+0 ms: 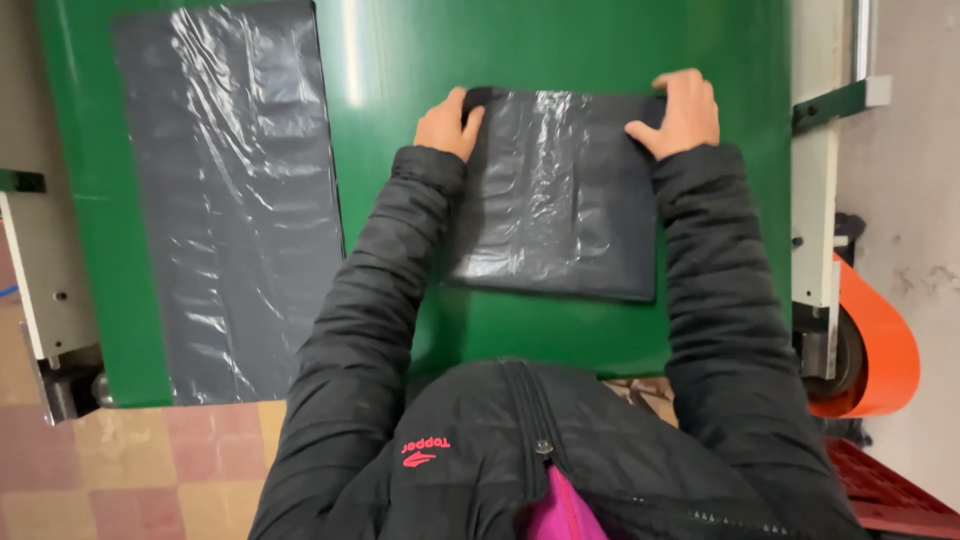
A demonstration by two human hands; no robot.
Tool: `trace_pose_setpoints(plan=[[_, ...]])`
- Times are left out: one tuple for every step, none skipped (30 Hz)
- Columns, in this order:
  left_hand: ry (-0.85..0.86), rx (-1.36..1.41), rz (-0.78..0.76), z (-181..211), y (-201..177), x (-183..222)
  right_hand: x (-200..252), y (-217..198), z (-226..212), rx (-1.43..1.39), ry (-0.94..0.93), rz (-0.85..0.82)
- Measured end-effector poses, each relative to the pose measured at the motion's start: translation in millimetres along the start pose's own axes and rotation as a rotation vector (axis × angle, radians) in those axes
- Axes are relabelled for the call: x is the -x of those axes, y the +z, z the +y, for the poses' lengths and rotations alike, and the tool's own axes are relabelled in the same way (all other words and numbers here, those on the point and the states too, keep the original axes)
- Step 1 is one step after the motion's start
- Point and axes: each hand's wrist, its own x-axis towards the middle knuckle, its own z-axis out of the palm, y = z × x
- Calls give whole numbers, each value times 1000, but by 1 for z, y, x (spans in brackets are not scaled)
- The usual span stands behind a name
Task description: Folding plastic bags on a conveyor belt and placing them into a storage crate.
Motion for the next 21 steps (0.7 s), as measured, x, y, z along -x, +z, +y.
trace_pose_setpoints(plan=[[-7,-17,-3,2,-1,-1,-6,0,-2,22,-182,15],[-18,-14,-11,15,-10,9,-9,6,-1,22,-179,1],[64,-19,117,28,-20,12,-18,10,2,36,-137,-99],[147,-25,244,42,-30,15,-27,14,4,50,-95,-199],[142,-23,242,64,-36,25,-31,22,10,51,-95,-204],[314,-86,169,86,-42,36,-33,30,16,54,40,-366],[488,-143,93,110,-47,48,-33,36,23,60,180,-526],[486,-135,90,118,-38,60,-28,35,22,66,186,-531],[625,10,-106,126,-30,71,-26,35,20,79,14,-448],[759,158,-301,134,-22,83,-24,35,17,90,-157,-364],[762,166,-293,119,5,92,-12,14,-8,101,-160,-364],[549,368,-284,104,32,102,1,-7,-33,116,-242,-158],[327,567,-267,89,59,112,13,-27,-59,127,-331,44],[326,576,-255,65,75,103,34,-45,-79,136,-342,40],[1,1065,-453,41,90,97,57,-63,-100,73,-335,112],[-358,1536,-640,16,106,92,81,-80,-120,11,-329,183],[-364,1547,-637,19,74,101,106,-81,-123,15,-332,172],[-656,1695,-569,21,41,111,132,-82,-126,12,-327,184],[-949,1815,-491,21,5,117,155,-81,-130,4,-322,205],[-949,1819,-487,8,4,128,171,-73,-125,4,-326,203],[-921,1946,-458,-3,4,133,185,-65,-119,-11,-284,190]])
